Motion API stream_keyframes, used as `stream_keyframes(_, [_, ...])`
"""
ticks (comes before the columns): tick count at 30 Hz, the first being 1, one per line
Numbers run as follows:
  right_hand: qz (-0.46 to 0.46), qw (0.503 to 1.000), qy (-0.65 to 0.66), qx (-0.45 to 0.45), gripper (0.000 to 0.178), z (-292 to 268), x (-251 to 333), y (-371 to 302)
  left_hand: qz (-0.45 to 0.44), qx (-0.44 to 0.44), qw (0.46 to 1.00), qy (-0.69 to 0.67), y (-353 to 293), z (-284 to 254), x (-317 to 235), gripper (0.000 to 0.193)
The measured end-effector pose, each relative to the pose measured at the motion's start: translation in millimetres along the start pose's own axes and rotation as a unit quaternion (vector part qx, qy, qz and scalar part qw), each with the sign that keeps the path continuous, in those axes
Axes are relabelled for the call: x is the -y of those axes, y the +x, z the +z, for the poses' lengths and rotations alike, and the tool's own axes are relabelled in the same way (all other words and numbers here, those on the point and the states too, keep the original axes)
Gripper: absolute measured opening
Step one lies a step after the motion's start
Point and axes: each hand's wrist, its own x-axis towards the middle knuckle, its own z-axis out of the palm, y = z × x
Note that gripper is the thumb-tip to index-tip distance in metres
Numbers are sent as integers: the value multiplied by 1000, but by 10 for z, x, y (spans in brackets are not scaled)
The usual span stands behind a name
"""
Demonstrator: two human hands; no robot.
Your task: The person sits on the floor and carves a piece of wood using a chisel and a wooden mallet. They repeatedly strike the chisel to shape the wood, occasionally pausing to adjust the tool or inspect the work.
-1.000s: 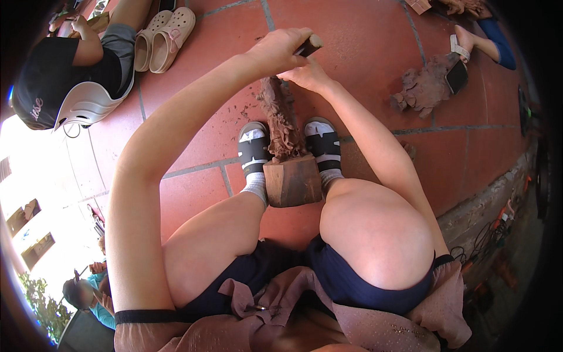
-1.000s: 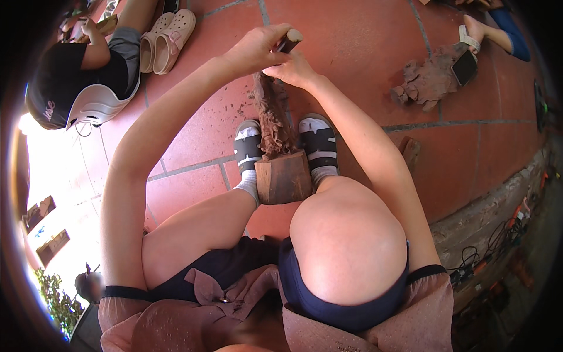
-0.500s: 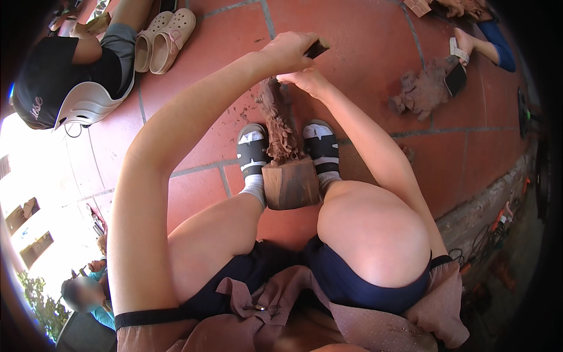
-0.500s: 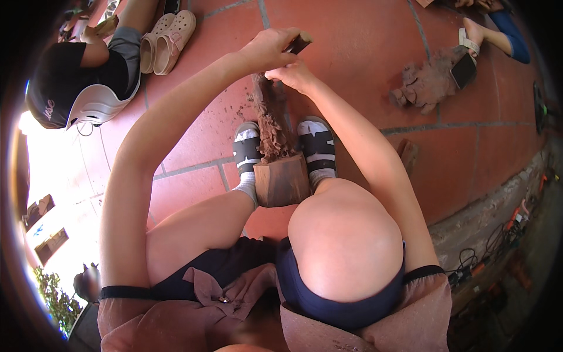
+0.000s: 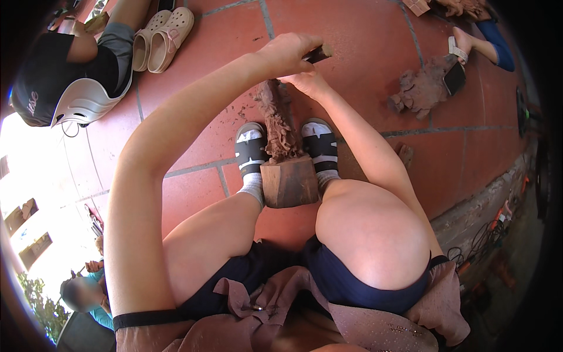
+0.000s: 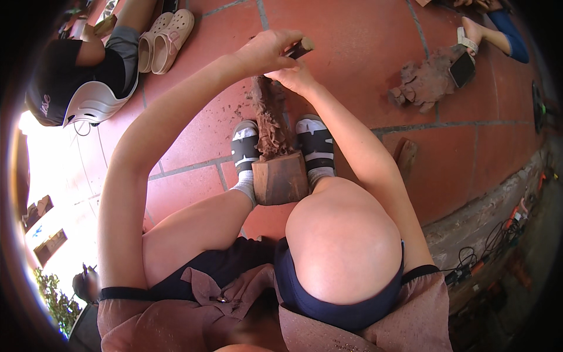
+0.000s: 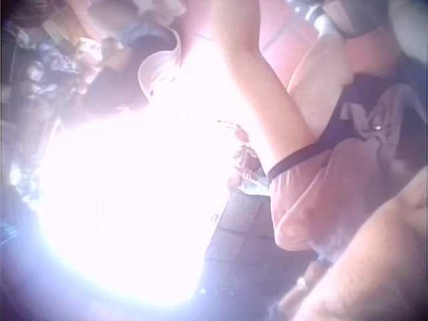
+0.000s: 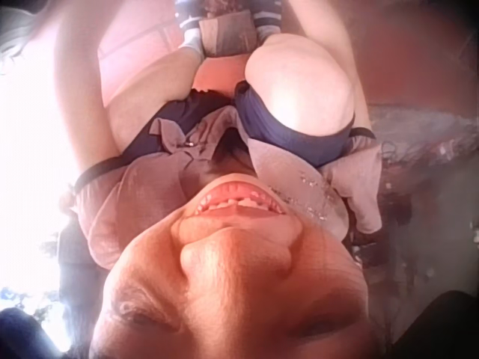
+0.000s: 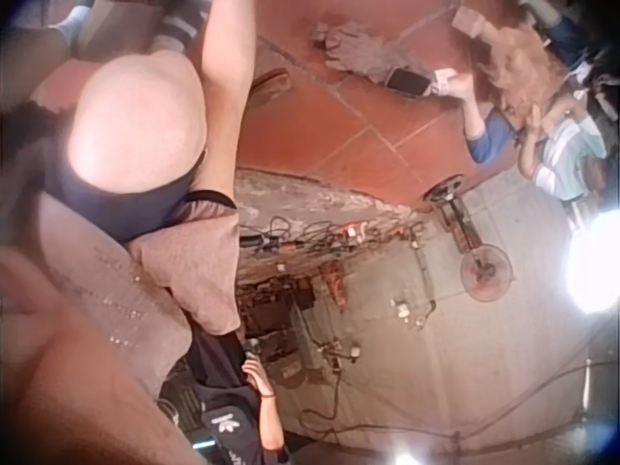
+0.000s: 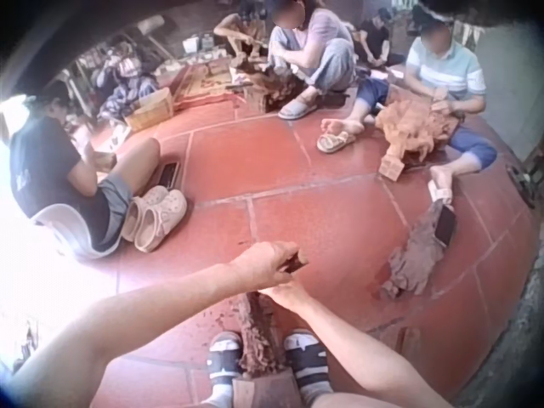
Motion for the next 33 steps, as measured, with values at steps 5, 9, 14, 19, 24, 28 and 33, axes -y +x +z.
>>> stream_keyframes(5, [-66, 997, -46, -20, 58, 34, -107, -3, 5, 23, 999, 28, -71, 7, -41, 40])
stream_keyframes(9, [-82, 996, -24, -23, 60, 27, -338, 68, 39, -23, 998, 48, -76, 157, 10, 44])
stream_keyframes(14, [-7, 988, 151, 21, 36, 24, -101, -20, -31, -20, 999, -28, -23, 111, 127, 43])
stream_keyframes(19, [11, 975, 222, 15, 12, -147, -36, -64, -108, -86, 984, -115, -725, 142, 404, 39])
stream_keyframes(24, [-51, 987, 153, 16, 12, -193, -59, 4, 37, -18, 975, -219, -1649, 833, -437, 52])
stream_keyframes(28, [-41, 990, 130, 46, 13, -16, -44, 1, 41, 167, 973, -153, -1754, 846, -588, 82])
stream_keyframes(33, [-46, 994, 87, 41, 11, -16, -72, 1, 90, 151, 981, -85, -1822, 875, -558, 101])
